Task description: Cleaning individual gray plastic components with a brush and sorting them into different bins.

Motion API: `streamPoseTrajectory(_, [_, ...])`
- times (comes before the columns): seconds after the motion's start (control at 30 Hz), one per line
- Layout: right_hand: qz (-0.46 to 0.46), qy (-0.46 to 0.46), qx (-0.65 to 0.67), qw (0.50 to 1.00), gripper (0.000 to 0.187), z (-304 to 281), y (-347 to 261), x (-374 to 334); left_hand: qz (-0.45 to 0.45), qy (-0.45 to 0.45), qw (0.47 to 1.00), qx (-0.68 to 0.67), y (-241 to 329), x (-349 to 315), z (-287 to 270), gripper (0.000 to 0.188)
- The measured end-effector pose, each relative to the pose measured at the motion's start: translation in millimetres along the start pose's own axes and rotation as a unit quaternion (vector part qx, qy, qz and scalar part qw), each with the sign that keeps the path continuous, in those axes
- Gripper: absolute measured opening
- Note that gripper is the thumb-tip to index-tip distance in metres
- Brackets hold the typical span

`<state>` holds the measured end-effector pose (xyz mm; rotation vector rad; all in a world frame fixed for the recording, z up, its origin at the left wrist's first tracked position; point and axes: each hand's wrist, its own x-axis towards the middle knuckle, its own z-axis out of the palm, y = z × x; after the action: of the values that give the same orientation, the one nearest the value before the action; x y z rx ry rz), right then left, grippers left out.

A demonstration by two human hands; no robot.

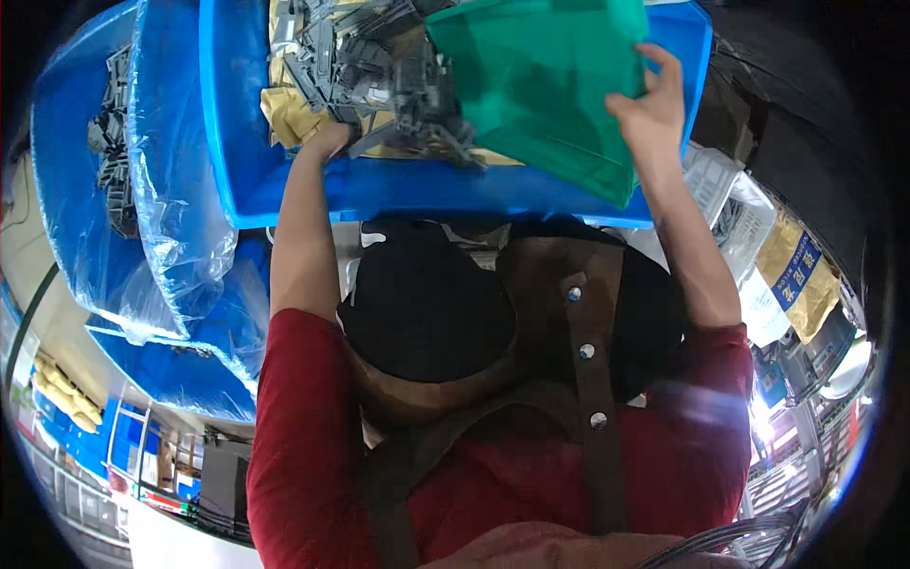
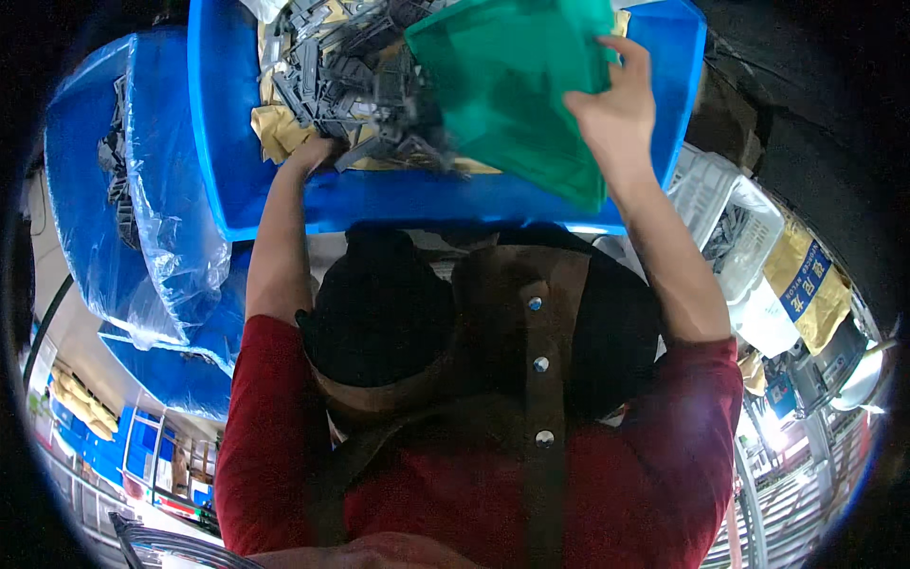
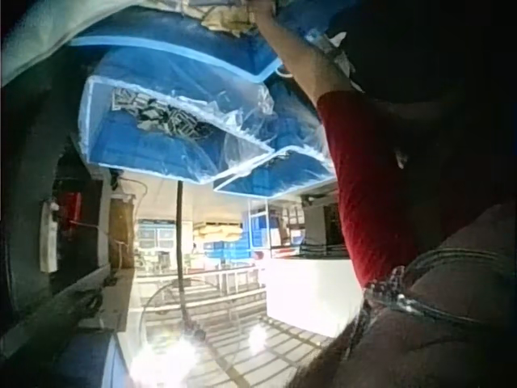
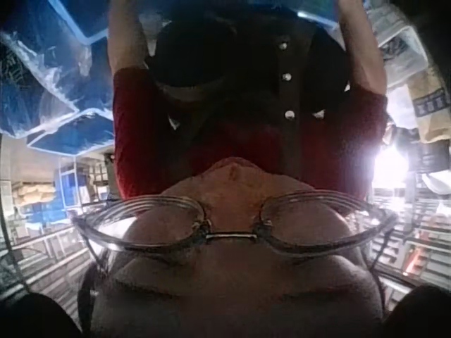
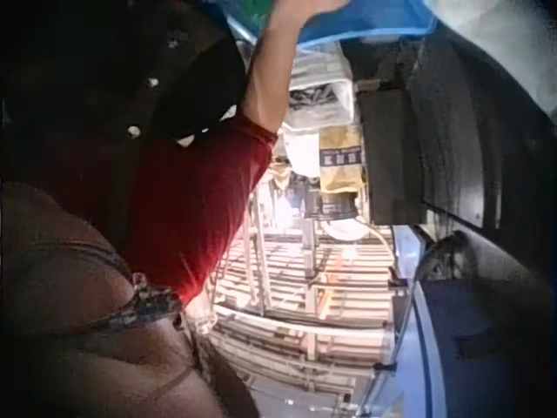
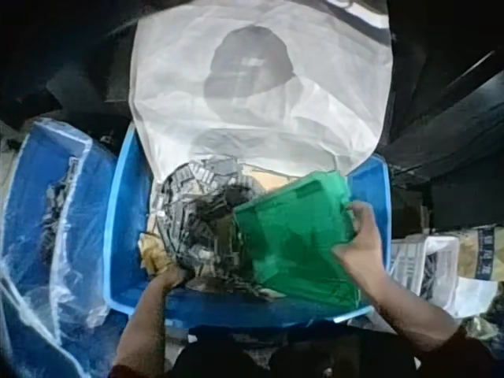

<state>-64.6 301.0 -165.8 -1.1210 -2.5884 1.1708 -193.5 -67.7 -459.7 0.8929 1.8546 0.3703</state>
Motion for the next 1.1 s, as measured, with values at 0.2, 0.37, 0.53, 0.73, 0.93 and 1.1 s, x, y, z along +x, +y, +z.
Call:
streamPoseTrajectory(0.2, [-0.126,0.173,-0.079,0.974,0.056,-75.7,29.7,0.4,-0.193,0.081,0.966,-0.149,29.0,-3.0,-0.9,0.033])
streamPoseTrajectory(0.37, [0.052,0.219,0.105,0.969,0.058,-74.3,137.6,8.5,-0.218,0.107,0.970,-0.007,-37.4,17.0,32.5,0.035])
streamPoseTrajectory(0.53, [0.221,0.269,0.337,0.875,0.053,-7.8,181.6,-25.9,-0.258,0.104,0.950,-0.142,26.7,2.7,-7.3,0.037])
streamPoseTrajectory(0.73, [0.364,0.207,0.452,0.788,0.030,67.0,226.6,-42.1,-0.288,0.040,0.840,-0.458,70.1,-15.5,-22.5,0.052])
streamPoseTrajectory(0.93, [0.252,-0.512,0.058,0.819,0.028,51.7,149.7,-48.2,-0.250,0.080,0.772,-0.579,77.8,-12.9,-14.4,0.070])
streamPoseTrajectory(1.1, [0.238,-0.522,0.108,0.812,0.068,124.7,63.8,-0.5,-0.289,0.138,0.700,-0.638,74.7,-7.3,-15.2,0.087])
